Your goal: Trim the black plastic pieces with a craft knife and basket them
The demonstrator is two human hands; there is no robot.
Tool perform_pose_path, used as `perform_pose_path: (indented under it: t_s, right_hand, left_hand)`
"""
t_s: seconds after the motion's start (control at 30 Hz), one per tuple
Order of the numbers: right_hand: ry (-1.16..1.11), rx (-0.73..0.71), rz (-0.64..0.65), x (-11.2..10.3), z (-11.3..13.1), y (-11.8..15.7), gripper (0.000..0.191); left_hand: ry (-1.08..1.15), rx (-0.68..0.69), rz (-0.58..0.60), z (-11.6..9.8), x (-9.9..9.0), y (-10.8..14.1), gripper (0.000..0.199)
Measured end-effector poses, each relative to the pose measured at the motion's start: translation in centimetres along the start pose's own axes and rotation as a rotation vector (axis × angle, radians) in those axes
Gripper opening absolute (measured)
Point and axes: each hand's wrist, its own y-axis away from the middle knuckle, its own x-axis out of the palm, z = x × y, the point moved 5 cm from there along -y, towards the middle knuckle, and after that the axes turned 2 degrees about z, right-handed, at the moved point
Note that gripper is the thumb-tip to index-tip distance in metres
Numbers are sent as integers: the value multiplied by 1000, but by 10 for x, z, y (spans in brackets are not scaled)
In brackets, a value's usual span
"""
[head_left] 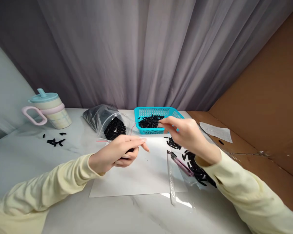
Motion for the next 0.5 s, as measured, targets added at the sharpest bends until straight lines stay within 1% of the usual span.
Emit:
perform_pose_path:
  t_s: [0.07,0.1,0.13,0.17,0.2,0.23,0.3,0.33,0.4,0.43,0.5]
  right_hand:
    - [105,146,161,16,-36,-22,14]
    - [119,171,194,21,-48,-31,14]
    - [131,183,212,24,-55,-39,16]
    - [138,190,221,26,-58,-44,20]
    - [140,189,221,27,-55,-46,24]
    - [130,176,224,28,-46,-44,26]
    - [75,104,240,29,-15,-33,21]
    - [-8,8,256,30,7,-25,17]
    - [-128,-246,286,33,52,-3,11]
    - [-143,-355,297,35,69,8,11]
    - [-51,-470,268,43,91,24,12]
  left_hand:
    - [211,-148,41,15,-2,-12,20]
    - [325,-231,55,22,-3,-16,17]
    - [435,-303,60,29,-3,-20,15]
    - [530,-339,55,34,-4,-24,16]
    - [607,-346,43,37,-5,-27,18]
    - [660,-341,32,39,-7,-29,19]
    - [709,-310,15,42,-9,-32,23]
    - [714,-295,8,43,-10,-33,25]
    - [703,-267,-11,46,-11,-34,30]
    - [688,-256,-20,48,-11,-35,30]
    - [639,-241,-30,51,-8,-34,30]
